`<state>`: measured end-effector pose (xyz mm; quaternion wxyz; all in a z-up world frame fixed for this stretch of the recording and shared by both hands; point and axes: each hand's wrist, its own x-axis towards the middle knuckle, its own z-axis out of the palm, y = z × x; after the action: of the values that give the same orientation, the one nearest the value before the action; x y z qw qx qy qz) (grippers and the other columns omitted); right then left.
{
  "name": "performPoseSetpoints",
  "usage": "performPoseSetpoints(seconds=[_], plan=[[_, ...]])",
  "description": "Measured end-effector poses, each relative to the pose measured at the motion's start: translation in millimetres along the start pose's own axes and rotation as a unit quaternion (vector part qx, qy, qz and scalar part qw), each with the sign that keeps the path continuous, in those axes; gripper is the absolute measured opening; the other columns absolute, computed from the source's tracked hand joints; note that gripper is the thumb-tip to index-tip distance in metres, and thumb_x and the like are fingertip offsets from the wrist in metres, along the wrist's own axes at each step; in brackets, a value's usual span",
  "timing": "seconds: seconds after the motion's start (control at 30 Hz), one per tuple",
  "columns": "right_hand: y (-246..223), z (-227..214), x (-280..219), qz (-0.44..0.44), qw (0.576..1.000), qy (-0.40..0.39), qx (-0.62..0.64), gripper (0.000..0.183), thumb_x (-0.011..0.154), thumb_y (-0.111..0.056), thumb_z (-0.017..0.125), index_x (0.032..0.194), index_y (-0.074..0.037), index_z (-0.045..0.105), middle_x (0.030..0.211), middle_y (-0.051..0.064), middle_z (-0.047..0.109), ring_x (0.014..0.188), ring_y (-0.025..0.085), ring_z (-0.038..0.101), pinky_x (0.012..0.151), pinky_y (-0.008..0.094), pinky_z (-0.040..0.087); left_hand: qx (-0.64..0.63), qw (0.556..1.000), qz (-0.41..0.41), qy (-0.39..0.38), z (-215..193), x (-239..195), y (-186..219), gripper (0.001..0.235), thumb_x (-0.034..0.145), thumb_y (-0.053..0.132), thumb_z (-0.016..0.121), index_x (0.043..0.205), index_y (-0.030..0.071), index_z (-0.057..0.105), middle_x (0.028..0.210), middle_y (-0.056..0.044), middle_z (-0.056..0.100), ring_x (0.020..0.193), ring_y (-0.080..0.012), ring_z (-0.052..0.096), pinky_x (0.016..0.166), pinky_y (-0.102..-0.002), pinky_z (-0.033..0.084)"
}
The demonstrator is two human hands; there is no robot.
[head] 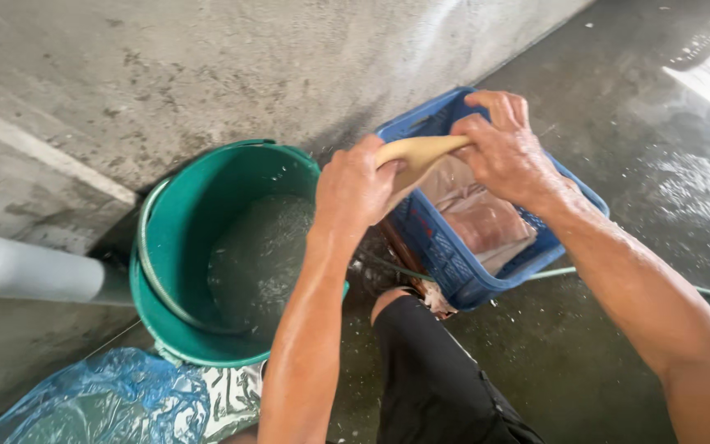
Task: The person washes several beige cloths by hand in a green bucket filled with water. They repeatedly submerge, agitate, and wring each cloth, then place them into a blue plastic basket. The person finishes by rinsing their hands under a hose.
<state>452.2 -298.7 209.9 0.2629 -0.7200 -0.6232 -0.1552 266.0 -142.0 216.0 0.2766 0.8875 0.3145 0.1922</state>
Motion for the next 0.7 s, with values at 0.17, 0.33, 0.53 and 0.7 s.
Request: performPoseSetpoints(seconds=[0.17, 0.33, 0.53, 0.7], plan=[[31.1, -42.7, -57.8, 0.186, 0.977, -0.023, 0.097, 0.024, 0.094, -0.008, 0.072, 0.116, -0.003, 0.063, 0.104, 0.017, 0.070, 0.092, 0.034, 0.070, 0.080, 0.042, 0.054, -0.049, 0.996, 0.071, 0.012, 54.5, 2.3, 51.8, 0.029, 0.087, 0.035, 0.076, 0.102, 0.012, 0.066, 0.092, -0.013, 0.074, 0.087, -0.0389, 0.070, 0.071, -0.054, 0.052], [57.9, -42.9, -114.5, 0.219, 0.972, -0.005, 0.088, 0.028, 0.093, -0.009, 0.072, 0.118, -0.001, 0.064, 0.106, 0.018, 0.071, 0.092, 0.032, 0.072, 0.079, 0.040, 0.056, -0.102, 0.989, 0.100, -0.033, 129.4, 7.7, 62.3, 0.022, 0.088, 0.028, 0.076, 0.099, 0.011, 0.067, 0.095, -0.013, 0.073, 0.091, -0.0369, 0.069, 0.073, -0.050, 0.052], [90.6, -1.3, -162.3, 0.316, 0.937, 0.076, 0.127, 0.032, 0.097, -0.020, 0.073, 0.119, 0.000, 0.062, 0.105, 0.018, 0.073, 0.093, 0.030, 0.073, 0.080, 0.039, 0.057, -0.136, 0.981, 0.135, -0.037, 186.1, 40.2, 59.8, 0.025, 0.089, 0.022, 0.076, 0.108, 0.010, 0.065, 0.102, -0.014, 0.072, 0.096, -0.0345, 0.070, 0.082, -0.044, 0.054], [170.8, 81.0, -167.3, 0.449, 0.885, 0.069, 0.099, 0.046, 0.098, -0.035, 0.075, 0.129, -0.004, 0.060, 0.107, 0.021, 0.071, 0.098, 0.036, 0.071, 0.086, 0.046, 0.056, -0.070, 0.991, 0.088, -0.071, 235.4, 75.6, 55.0, 0.075, 0.082, 0.028, 0.082, 0.144, 0.009, 0.045, 0.121, -0.025, 0.064, 0.110, -0.0426, 0.063, 0.089, -0.050, 0.050]])
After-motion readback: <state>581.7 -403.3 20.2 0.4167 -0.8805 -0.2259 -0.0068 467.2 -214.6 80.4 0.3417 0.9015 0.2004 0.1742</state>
